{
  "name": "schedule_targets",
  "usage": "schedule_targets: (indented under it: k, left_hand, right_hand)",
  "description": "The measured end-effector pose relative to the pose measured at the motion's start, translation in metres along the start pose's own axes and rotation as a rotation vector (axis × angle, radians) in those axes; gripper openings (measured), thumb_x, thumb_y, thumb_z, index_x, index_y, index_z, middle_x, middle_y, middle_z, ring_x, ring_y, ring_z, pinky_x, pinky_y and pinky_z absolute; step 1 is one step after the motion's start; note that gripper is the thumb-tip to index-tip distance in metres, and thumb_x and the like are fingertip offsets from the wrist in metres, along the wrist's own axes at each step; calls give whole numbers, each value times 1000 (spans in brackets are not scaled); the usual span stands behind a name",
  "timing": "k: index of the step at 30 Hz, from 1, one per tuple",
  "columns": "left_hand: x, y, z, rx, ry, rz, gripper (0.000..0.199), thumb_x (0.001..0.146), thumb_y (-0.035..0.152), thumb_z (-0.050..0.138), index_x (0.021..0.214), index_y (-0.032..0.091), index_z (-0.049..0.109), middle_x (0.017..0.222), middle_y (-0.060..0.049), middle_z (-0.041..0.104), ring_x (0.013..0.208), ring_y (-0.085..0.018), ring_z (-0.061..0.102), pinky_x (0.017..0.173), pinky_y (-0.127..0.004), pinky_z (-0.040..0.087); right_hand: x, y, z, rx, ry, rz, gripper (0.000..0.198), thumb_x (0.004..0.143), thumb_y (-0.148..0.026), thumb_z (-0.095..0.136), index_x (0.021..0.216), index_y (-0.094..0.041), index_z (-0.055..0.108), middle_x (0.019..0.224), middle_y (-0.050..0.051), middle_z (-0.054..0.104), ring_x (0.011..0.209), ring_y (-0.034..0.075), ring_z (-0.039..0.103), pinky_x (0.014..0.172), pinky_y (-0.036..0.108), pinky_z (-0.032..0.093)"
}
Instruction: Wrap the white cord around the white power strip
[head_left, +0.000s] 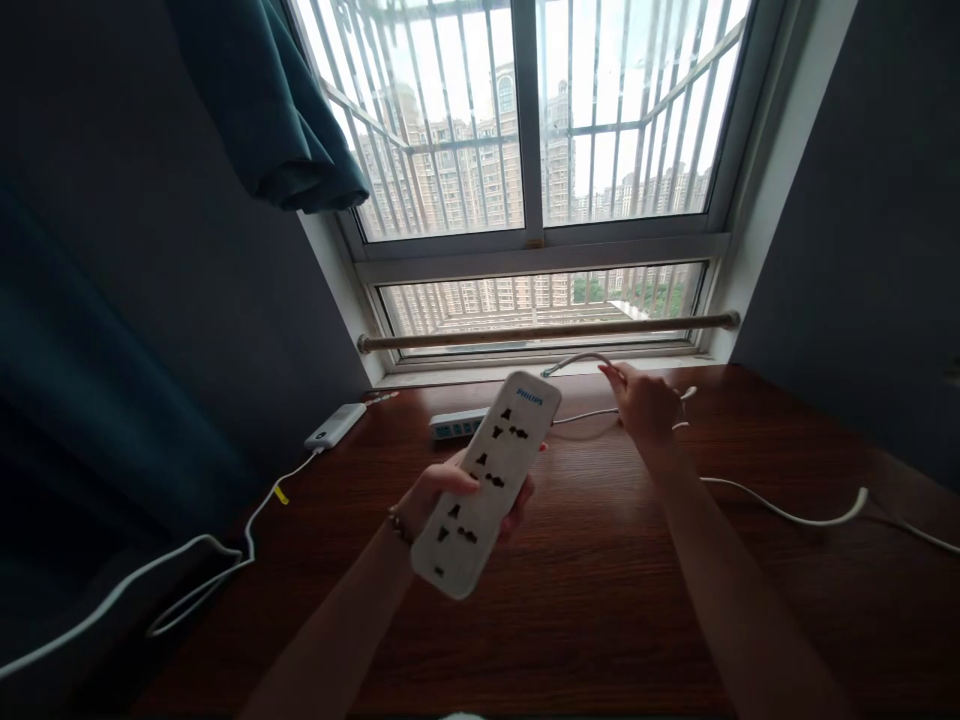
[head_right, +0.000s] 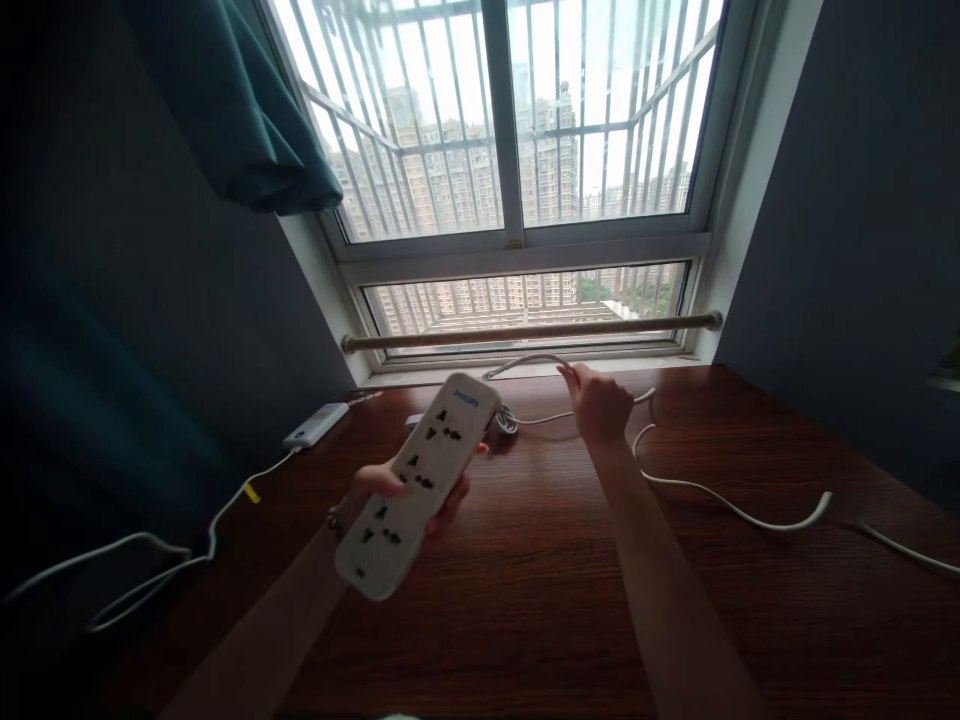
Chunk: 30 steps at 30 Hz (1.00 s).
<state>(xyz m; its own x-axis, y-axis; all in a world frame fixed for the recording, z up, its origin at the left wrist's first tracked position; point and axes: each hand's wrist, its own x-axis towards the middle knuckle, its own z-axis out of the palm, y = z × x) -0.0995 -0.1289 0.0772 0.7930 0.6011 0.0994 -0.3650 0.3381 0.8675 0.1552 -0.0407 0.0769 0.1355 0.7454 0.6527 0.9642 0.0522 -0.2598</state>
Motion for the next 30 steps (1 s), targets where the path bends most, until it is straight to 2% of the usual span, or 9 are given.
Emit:
schedule_targets:
  k: [4,7,9,17,21,24,26,28,30]
  left_hand:
    - [41,27,9,332,274,71,39,70,25,54,105,9,52,92,-13,54,73,-19,55,62,-31,43]
    - [62,29,-3,654,533,129,38,67,24,61,101,12,51,84,-7,55,66,-17,55,57,-28,42]
    - [69,24,-16,761,568,132,37,67,26,61,101,13,51,83,-5,56,65,-16,55,56,-27,42]
    - [66,9,-38,1204,425,-91,28,66,30,61,89,15,59,78,0,59,68,-16,54,59,-23,40]
    - [65,11,-35,1368,139,-293,30,61,35,68,84,17,62,76,2,60,72,-16,55,64,-22,40]
    - [62,17,-29,1281,-94,-448,38,55,33,73,88,17,62,79,3,61,74,-17,56,63,-21,41]
    - [59,21,-26,1188,-172,-471,44,54,32,75,93,17,62,82,2,62,75,-18,56,61,-21,42]
    - [56,22,-21,1093,-174,-416,45,53,30,75,94,15,63,84,0,63,76,-18,57,61,-21,43]
    - [55,20,-15,963,-79,-306,41,55,29,73,91,12,63,84,-3,64,76,-20,58,63,-23,44]
  right_hand:
    - [-18,-13,-11,-105,-329,-262,44,90,-48,36,84,-17,67,72,11,64,69,19,60,62,25,36]
    - [-25,-20,-26,-137,-488,-424,39,86,-47,44,84,-17,68,81,12,66,78,21,61,67,25,38]
    - [-24,-21,-37,-148,-550,-485,33,85,-42,48,85,-17,69,84,12,66,81,21,61,69,25,38]
    - [-21,-39,-46,56,-555,-688,23,78,-39,57,78,-20,70,77,7,66,74,17,58,62,23,32]
    - [-17,-43,-33,314,-586,-684,26,61,-43,72,71,-19,68,62,0,61,60,12,51,54,22,26]
    - [-10,-33,-22,712,-759,-647,33,57,-44,74,70,-15,66,60,-2,58,59,10,49,53,20,30]
    - [-6,-25,-15,1000,-867,-600,37,60,-45,72,74,-12,67,64,1,58,61,11,50,55,20,35]
    - [-4,-20,-7,1159,-890,-525,40,65,-46,68,81,-9,68,69,3,60,63,13,52,56,21,37]
    - [-6,-21,2,1174,-861,-433,42,72,-47,60,87,-9,67,72,5,61,63,13,53,55,22,38]
